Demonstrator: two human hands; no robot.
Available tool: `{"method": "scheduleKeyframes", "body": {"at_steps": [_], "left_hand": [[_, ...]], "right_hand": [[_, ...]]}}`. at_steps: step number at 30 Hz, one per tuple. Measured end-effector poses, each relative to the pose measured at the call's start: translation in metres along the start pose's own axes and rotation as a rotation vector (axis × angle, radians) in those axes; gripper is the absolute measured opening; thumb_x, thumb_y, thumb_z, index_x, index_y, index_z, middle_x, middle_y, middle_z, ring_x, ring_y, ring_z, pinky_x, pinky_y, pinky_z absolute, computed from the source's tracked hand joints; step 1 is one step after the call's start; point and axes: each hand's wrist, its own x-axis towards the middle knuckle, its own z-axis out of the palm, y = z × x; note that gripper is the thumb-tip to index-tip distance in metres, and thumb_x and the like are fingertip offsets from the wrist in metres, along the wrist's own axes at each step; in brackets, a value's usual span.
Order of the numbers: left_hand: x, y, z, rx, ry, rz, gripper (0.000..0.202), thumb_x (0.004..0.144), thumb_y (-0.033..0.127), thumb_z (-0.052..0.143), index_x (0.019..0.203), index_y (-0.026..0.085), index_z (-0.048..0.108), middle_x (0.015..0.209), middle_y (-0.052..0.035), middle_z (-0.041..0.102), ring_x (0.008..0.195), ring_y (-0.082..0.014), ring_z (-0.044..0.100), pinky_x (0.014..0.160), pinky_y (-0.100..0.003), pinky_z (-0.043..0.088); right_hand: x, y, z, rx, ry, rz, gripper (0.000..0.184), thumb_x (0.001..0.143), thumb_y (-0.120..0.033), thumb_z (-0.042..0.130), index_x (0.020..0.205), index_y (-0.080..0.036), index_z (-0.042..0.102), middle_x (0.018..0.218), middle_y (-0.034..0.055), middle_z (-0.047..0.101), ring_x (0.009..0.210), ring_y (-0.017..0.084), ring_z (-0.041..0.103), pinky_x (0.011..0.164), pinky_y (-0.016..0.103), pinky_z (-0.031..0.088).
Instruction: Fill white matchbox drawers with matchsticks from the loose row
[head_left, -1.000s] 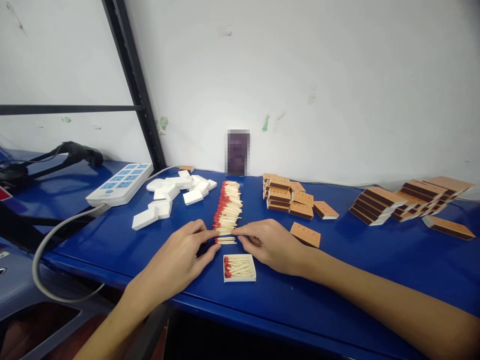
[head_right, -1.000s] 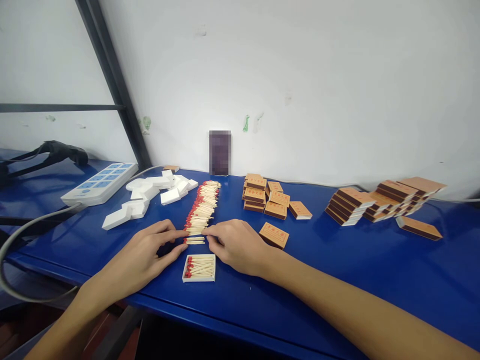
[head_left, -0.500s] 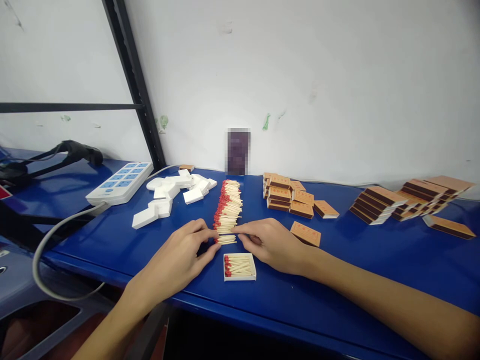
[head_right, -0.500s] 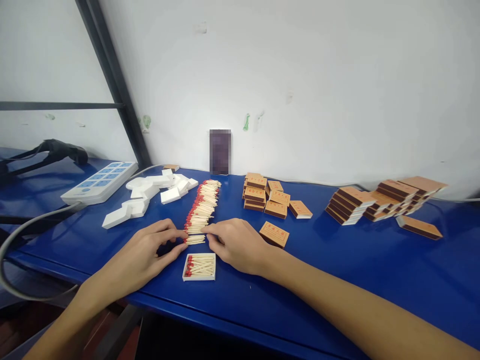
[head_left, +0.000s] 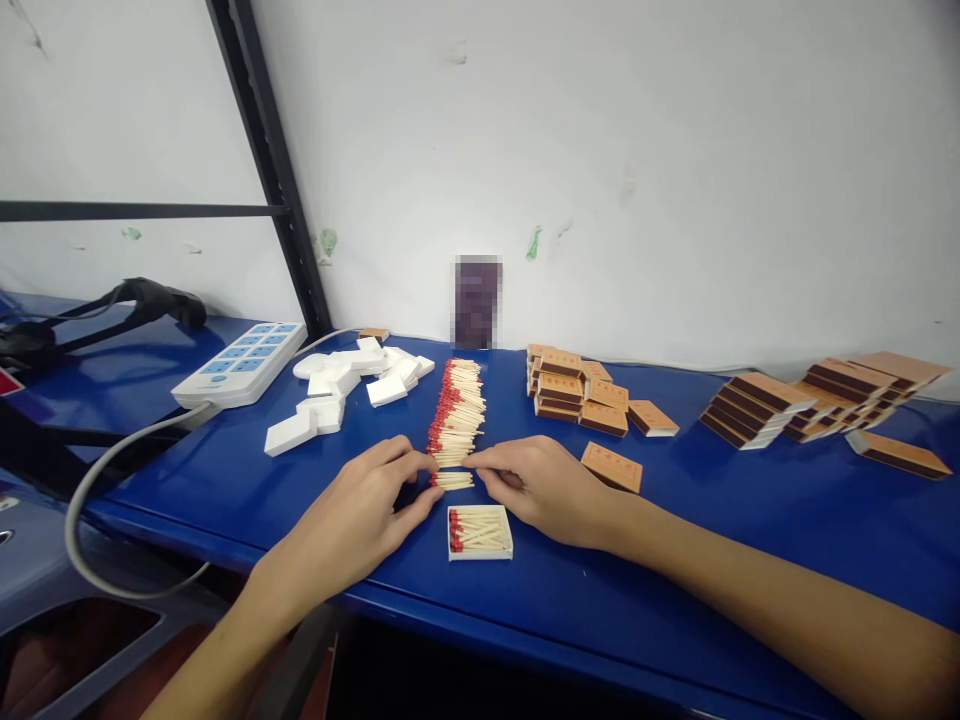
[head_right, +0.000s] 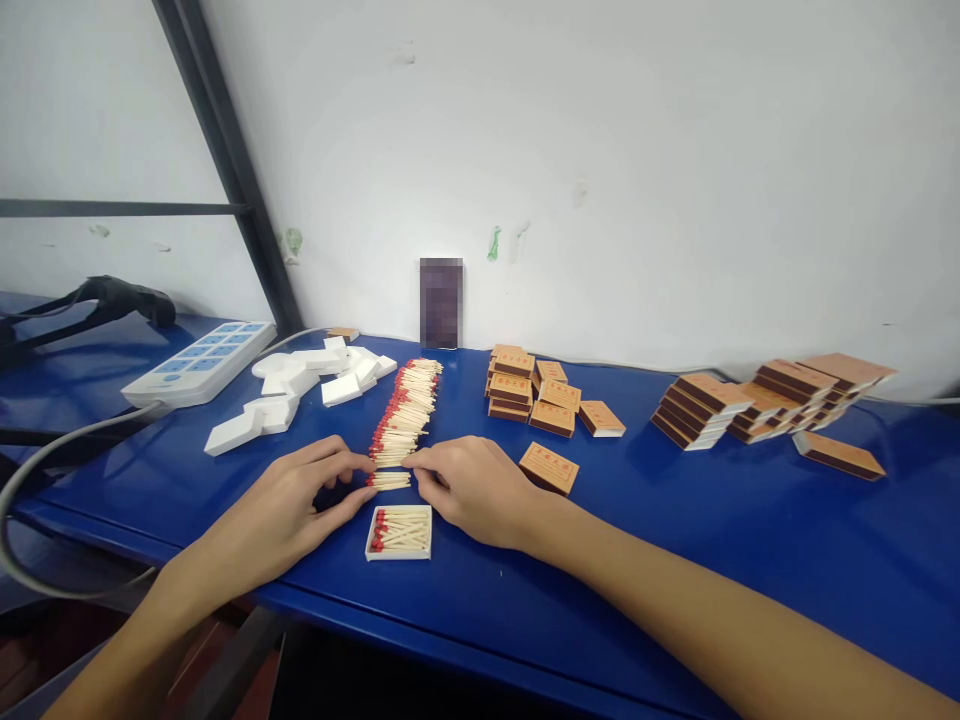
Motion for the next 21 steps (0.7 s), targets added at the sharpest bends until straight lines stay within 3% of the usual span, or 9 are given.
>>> {"method": "scheduleKeyframes", "body": {"at_steps": [8, 21], "left_hand": [[0.0013, 0.0008, 0.0003, 0.059, -0.026, -0.024, 0.030, 0.096, 0.037, 0.048, 0.116, 0.020, 0.064, 0.096, -0.0039, 0.058, 0.089, -0.0200, 0.059, 0.080, -0.033, 0.048], [-0.0001, -0.0010, 0.0011, 0.062, -0.030, -0.027, 0.034, 0.096, 0.039, 0.048, 0.118, 0.020, 0.065, 0.099, -0.0040, 0.058, 0.087, -0.0192, 0.060, 0.081, -0.034, 0.050]], "right_hand": [[-0.0009, 0.0006, 0.0010, -0.007, 0.000, 0.009, 0.034, 0.090, -0.016, 0.048, 0.115, -0.022, 0.070, 0.085, 0.0030, 0.074, 0.066, 0.013, 0.061, 0.062, 0.024, 0.041], [0.0000, 0.0015, 0.0007, 0.007, 0.006, -0.007, 0.033, 0.090, -0.016, 0.048, 0.112, -0.022, 0.072, 0.085, 0.0036, 0.074, 0.067, 0.014, 0.062, 0.062, 0.024, 0.040]]}}
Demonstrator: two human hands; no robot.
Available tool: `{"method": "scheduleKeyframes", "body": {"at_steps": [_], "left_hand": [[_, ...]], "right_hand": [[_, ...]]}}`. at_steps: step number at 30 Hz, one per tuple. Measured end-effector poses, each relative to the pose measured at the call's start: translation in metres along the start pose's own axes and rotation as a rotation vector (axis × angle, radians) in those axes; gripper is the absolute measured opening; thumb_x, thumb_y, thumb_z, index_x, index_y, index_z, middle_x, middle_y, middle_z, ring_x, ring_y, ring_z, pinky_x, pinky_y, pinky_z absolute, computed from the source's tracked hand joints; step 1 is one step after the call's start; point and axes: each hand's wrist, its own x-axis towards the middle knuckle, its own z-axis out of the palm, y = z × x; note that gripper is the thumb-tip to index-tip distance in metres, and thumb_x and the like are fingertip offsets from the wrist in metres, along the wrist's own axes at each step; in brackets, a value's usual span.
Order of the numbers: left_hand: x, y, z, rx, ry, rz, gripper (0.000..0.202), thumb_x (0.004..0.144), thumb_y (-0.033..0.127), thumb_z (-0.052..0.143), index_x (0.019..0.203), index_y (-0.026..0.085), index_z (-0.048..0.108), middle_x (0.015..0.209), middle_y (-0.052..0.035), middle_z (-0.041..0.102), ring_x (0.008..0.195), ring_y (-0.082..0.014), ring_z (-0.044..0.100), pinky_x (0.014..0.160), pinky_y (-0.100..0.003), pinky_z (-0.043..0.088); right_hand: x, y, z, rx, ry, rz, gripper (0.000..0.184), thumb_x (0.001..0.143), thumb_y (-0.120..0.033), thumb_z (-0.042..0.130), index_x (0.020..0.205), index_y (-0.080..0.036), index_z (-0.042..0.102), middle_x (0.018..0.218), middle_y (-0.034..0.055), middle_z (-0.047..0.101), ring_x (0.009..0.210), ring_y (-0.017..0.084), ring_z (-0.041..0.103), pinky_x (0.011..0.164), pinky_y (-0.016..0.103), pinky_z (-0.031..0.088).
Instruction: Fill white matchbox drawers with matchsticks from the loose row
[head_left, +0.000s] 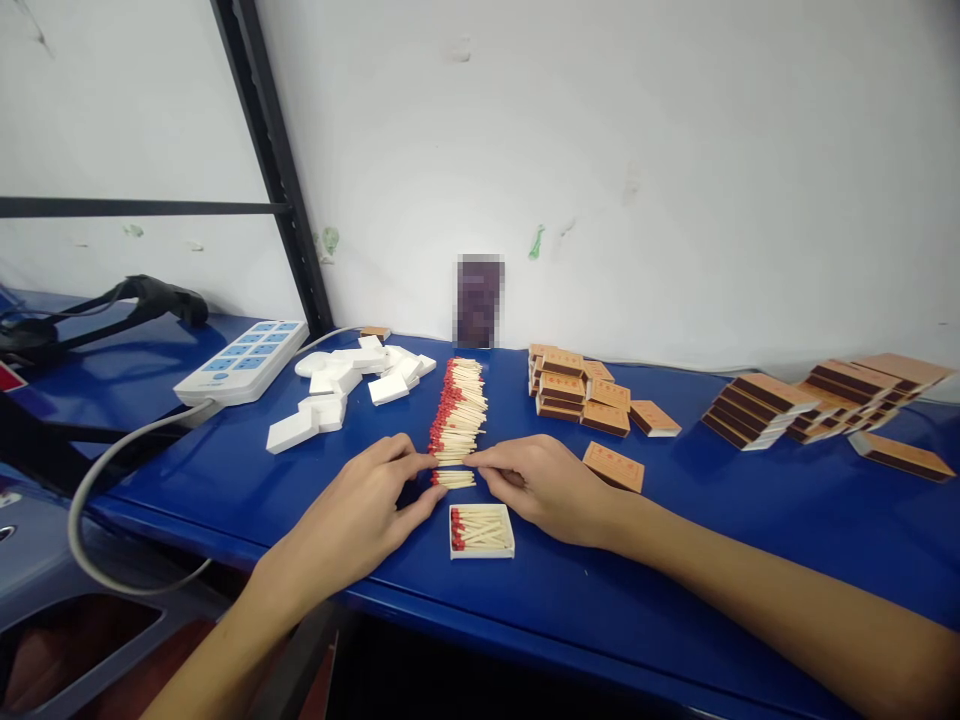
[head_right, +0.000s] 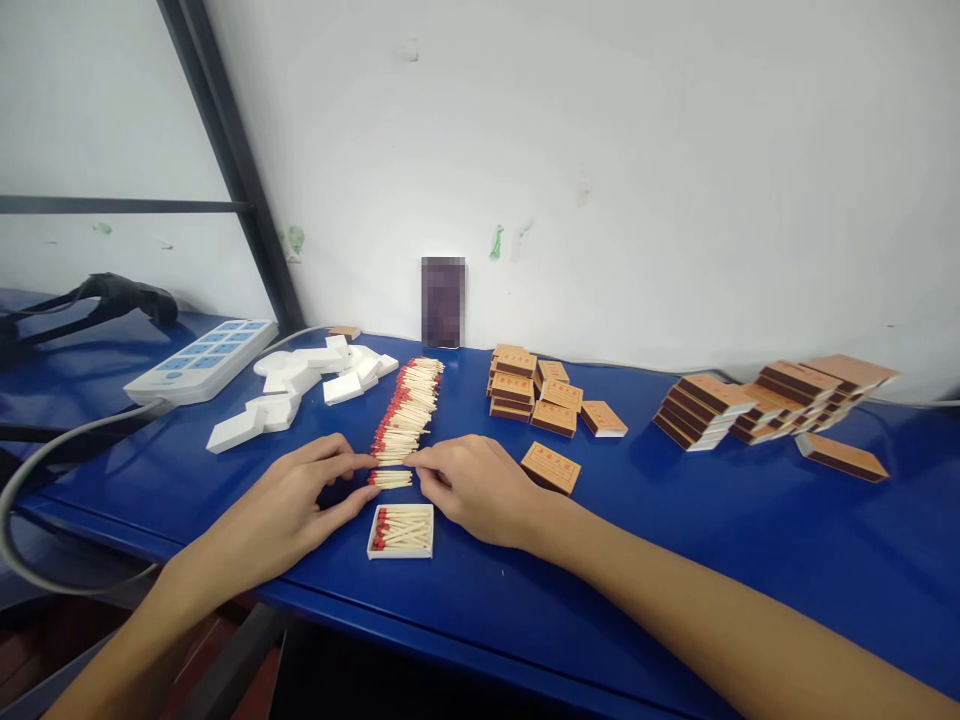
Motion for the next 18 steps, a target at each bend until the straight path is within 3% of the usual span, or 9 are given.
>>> {"method": "scheduleKeyframes", "body": {"at_steps": [10, 18], "left_hand": [[-0.0011, -0.0033, 0.0041, 0.031, 0.025, 0.035, 0.035, 0.096, 0.042, 0.047, 0.116, 0.019, 0.064, 0.102, -0.0058, 0.063, 0.103, -0.0249, 0.058, 0.088, -0.037, 0.049], [-0.0004, -0.0009, 0.0017, -0.013, 0.010, 0.027, 0.028, 0.096, 0.038, 0.048, 0.110, 0.020, 0.065, 0.097, -0.0033, 0.059, 0.090, -0.0199, 0.059, 0.082, -0.033, 0.049]], "right_hand": [[0.0012, 0.0000, 0.0011, 0.024, 0.017, -0.018, 0.032, 0.090, -0.014, 0.049, 0.111, -0.021, 0.072, 0.085, 0.0027, 0.074, 0.066, 0.013, 0.061, 0.062, 0.024, 0.040], [0.0000, -0.0002, 0.0005, 0.003, 0.001, 0.002, 0.033, 0.090, -0.015, 0.048, 0.113, -0.021, 0.071, 0.086, 0.0034, 0.074, 0.066, 0.013, 0.061, 0.062, 0.024, 0.040]]}}
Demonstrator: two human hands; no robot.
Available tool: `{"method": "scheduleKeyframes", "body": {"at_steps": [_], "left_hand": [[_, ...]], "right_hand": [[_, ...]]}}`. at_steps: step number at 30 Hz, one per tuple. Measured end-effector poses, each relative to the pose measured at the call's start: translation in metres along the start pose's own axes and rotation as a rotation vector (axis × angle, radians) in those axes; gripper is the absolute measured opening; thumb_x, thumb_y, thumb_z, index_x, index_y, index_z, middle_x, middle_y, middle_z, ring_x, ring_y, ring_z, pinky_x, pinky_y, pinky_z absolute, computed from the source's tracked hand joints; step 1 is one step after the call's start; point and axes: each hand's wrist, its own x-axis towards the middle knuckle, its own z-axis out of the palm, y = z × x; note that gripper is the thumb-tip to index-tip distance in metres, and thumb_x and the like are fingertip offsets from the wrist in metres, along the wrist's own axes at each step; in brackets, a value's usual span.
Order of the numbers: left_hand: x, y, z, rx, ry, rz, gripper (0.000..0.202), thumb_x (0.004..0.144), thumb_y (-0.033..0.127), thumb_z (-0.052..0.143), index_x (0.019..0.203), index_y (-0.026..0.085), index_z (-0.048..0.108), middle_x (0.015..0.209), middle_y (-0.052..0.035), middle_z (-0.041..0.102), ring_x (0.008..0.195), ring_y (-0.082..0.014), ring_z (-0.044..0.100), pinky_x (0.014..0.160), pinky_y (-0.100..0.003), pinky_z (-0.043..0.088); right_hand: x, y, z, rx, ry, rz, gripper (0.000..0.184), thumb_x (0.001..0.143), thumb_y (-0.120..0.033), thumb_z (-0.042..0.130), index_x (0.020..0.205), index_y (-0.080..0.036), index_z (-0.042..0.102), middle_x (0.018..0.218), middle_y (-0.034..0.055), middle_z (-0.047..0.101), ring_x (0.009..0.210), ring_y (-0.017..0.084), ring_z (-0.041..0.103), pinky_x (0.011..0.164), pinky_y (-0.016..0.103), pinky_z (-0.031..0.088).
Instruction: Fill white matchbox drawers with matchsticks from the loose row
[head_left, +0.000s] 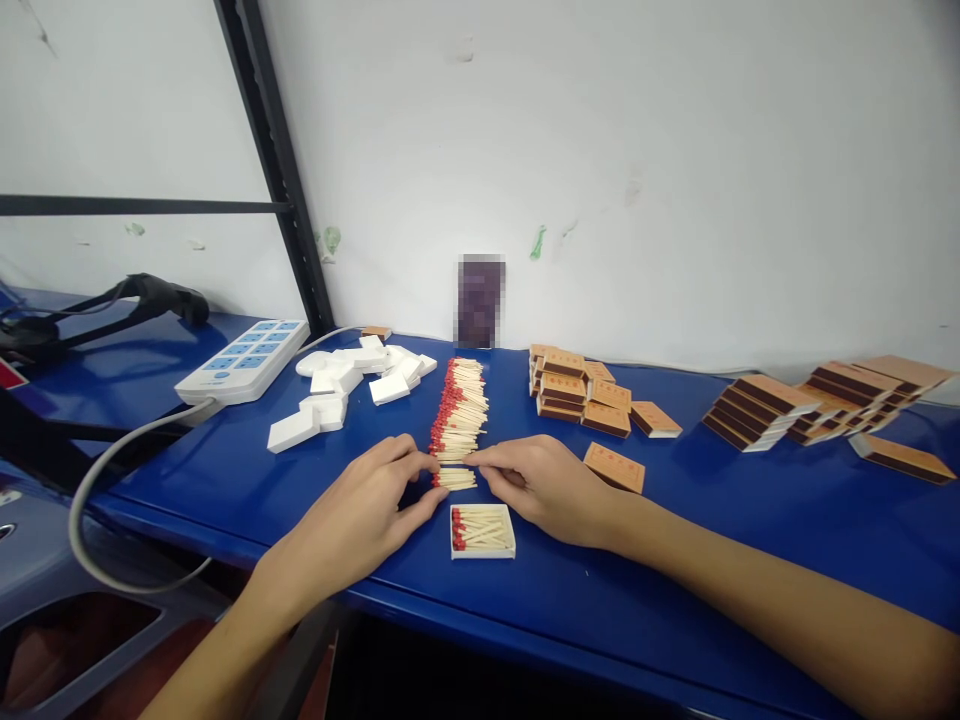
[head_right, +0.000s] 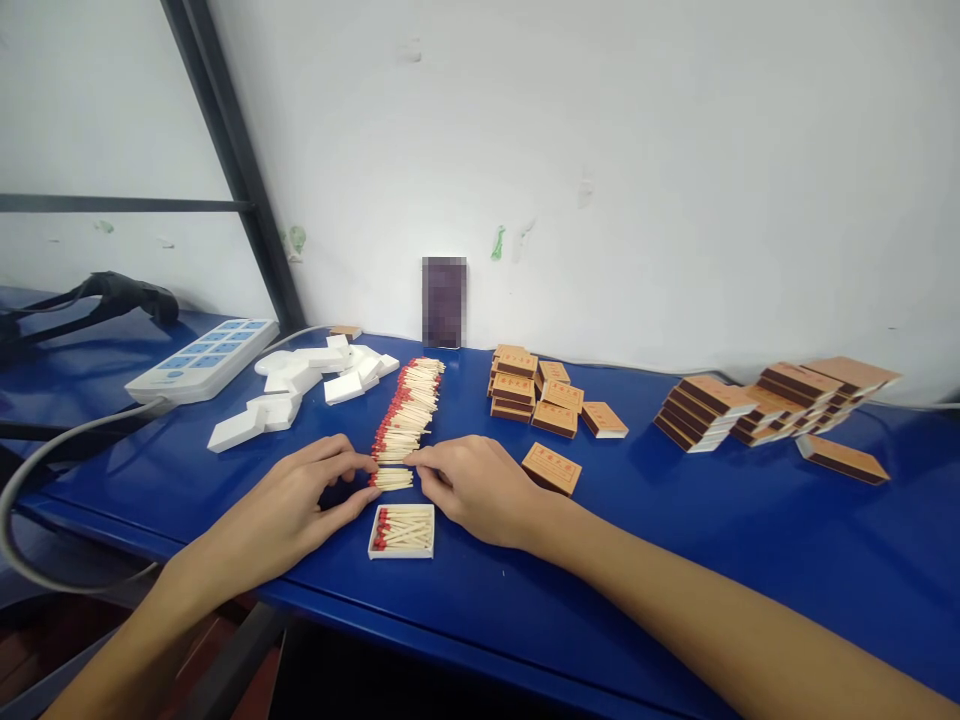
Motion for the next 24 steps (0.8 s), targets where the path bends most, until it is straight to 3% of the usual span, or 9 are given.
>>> {"method": "scheduleKeyframes", "body": {"at_steps": [8, 24], "left_hand": [[0.0009, 0.0031, -0.0026, -0.010, -0.011, -0.038, 0.033, 0.096, 0.039, 0.048, 0.122, 0.020, 0.059, 0.098, -0.0032, 0.058, 0.088, -0.0192, 0.059, 0.078, -0.032, 0.049], [0.0006, 0.0028, -0.0013, 0.003, -0.012, -0.038, 0.035, 0.097, 0.040, 0.046, 0.121, 0.019, 0.061, 0.100, -0.0057, 0.059, 0.094, -0.0225, 0.058, 0.082, -0.035, 0.048]], "right_hand": [[0.0003, -0.0012, 0.0003, -0.019, -0.009, 0.005, 0.032, 0.090, -0.017, 0.048, 0.111, -0.023, 0.072, 0.084, 0.0030, 0.074, 0.068, 0.014, 0.062, 0.063, 0.024, 0.040], [0.0010, -0.0031, -0.0019, -0.016, -0.022, 0.031, 0.032, 0.091, -0.017, 0.046, 0.110, -0.021, 0.071, 0.089, 0.0041, 0.075, 0.070, 0.014, 0.063, 0.064, 0.024, 0.041]]}}
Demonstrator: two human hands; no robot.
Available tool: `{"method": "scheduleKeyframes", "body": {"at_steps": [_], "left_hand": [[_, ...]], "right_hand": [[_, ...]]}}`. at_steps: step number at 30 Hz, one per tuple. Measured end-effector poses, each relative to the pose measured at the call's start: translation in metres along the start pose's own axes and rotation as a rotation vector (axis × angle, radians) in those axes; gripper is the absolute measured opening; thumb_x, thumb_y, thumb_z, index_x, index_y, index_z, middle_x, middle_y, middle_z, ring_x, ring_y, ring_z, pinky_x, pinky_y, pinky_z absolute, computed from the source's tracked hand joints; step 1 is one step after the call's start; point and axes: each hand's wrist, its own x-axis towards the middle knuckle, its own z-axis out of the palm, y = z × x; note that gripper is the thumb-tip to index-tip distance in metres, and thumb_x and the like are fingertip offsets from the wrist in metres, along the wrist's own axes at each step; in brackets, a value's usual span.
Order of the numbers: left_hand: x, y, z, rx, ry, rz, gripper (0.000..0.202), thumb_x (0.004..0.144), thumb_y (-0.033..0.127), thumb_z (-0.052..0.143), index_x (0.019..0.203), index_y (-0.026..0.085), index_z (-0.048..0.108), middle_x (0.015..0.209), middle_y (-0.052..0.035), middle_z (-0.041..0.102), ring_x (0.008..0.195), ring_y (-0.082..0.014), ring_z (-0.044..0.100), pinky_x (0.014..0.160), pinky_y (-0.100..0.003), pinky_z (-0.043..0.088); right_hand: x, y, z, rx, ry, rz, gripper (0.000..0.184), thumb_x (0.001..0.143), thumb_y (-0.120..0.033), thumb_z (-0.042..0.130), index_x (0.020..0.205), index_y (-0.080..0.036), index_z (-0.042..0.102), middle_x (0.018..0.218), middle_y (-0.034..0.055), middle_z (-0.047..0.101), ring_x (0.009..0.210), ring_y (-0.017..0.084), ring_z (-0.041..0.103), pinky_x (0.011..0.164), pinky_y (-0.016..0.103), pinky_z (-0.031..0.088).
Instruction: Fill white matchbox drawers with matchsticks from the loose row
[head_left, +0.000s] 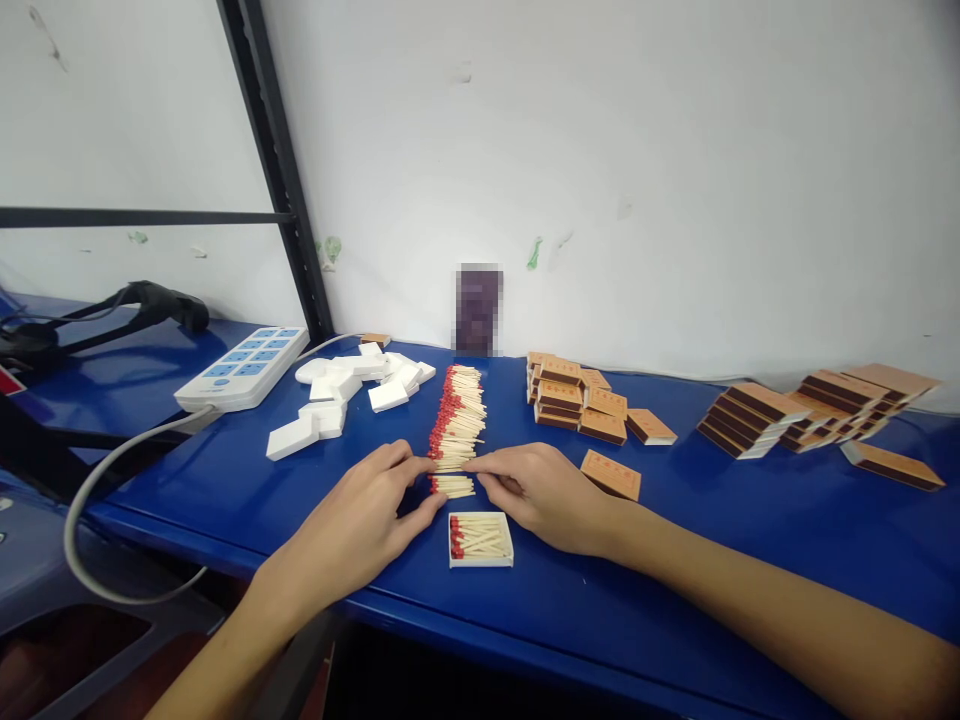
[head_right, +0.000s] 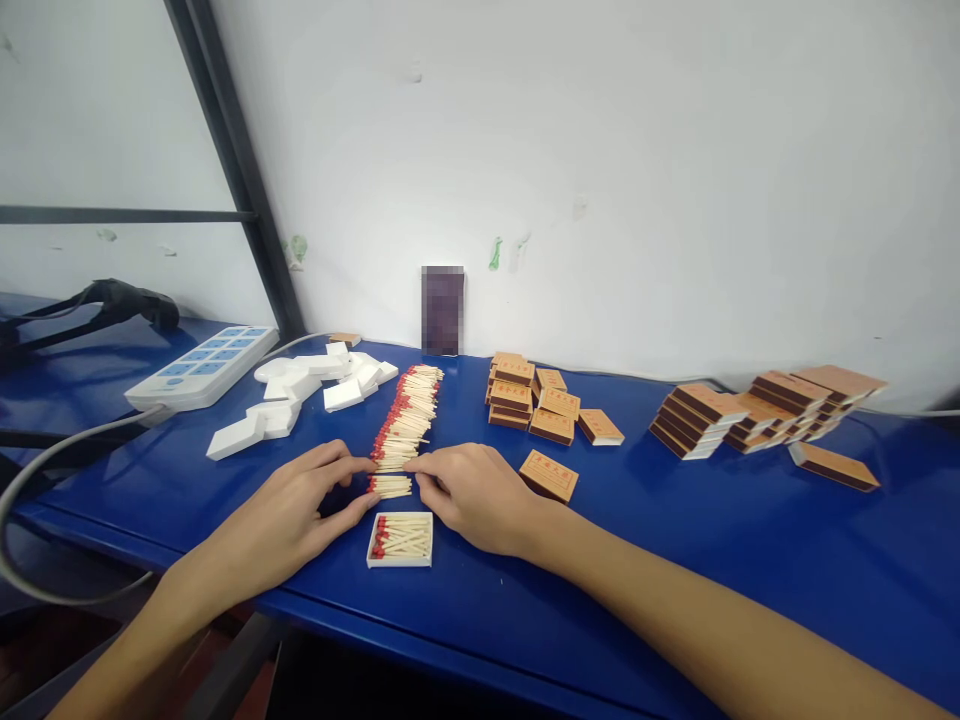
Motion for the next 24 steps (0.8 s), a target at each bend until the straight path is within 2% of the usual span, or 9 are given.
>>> {"method": "scheduleKeyframes", "body": {"at_steps": [7, 17, 21, 24], "left_hand": [[-0.0006, -0.0018, 0.0006, -0.031, 0.012, 0.004, 0.028, 0.096, 0.038, 0.048, 0.114, 0.021, 0.063, 0.098, -0.0037, 0.058, 0.091, -0.0207, 0.059, 0.080, -0.032, 0.048], [0.0001, -0.0002, -0.0014, -0.054, 0.000, -0.004, 0.024, 0.096, 0.038, 0.047, 0.105, 0.021, 0.063, 0.095, -0.0022, 0.058, 0.085, -0.0186, 0.059, 0.076, -0.031, 0.047], [0.0009, -0.0012, -0.0008, -0.066, -0.005, 0.000, 0.024, 0.096, 0.038, 0.047, 0.106, 0.022, 0.062, 0.096, -0.0025, 0.058, 0.086, -0.0191, 0.059, 0.076, -0.031, 0.047], [0.0013, -0.0018, -0.0003, -0.089, 0.002, 0.011, 0.024, 0.096, 0.037, 0.046, 0.102, 0.021, 0.063, 0.094, -0.0026, 0.059, 0.083, -0.0184, 0.059, 0.073, -0.030, 0.047]], "right_hand": [[0.0001, 0.0003, 0.0003, 0.015, 0.006, -0.007, 0.032, 0.091, -0.017, 0.047, 0.110, -0.022, 0.071, 0.089, 0.0032, 0.074, 0.069, 0.013, 0.061, 0.063, 0.023, 0.039], [0.0017, 0.0028, 0.0006, 0.048, -0.003, 0.007, 0.026, 0.088, -0.017, 0.052, 0.104, -0.019, 0.073, 0.067, -0.0009, 0.064, 0.055, 0.009, 0.047, 0.058, 0.022, 0.033], [0.0019, 0.0040, -0.0007, 0.112, -0.017, 0.037, 0.026, 0.092, -0.026, 0.051, 0.106, -0.020, 0.072, 0.059, -0.0031, 0.057, 0.053, 0.009, 0.043, 0.055, 0.022, 0.029], [0.0033, 0.0032, -0.0036, 0.152, -0.053, 0.060, 0.027, 0.093, -0.035, 0.053, 0.105, -0.021, 0.073, 0.060, -0.0031, 0.057, 0.054, 0.009, 0.041, 0.054, 0.022, 0.028]]}}
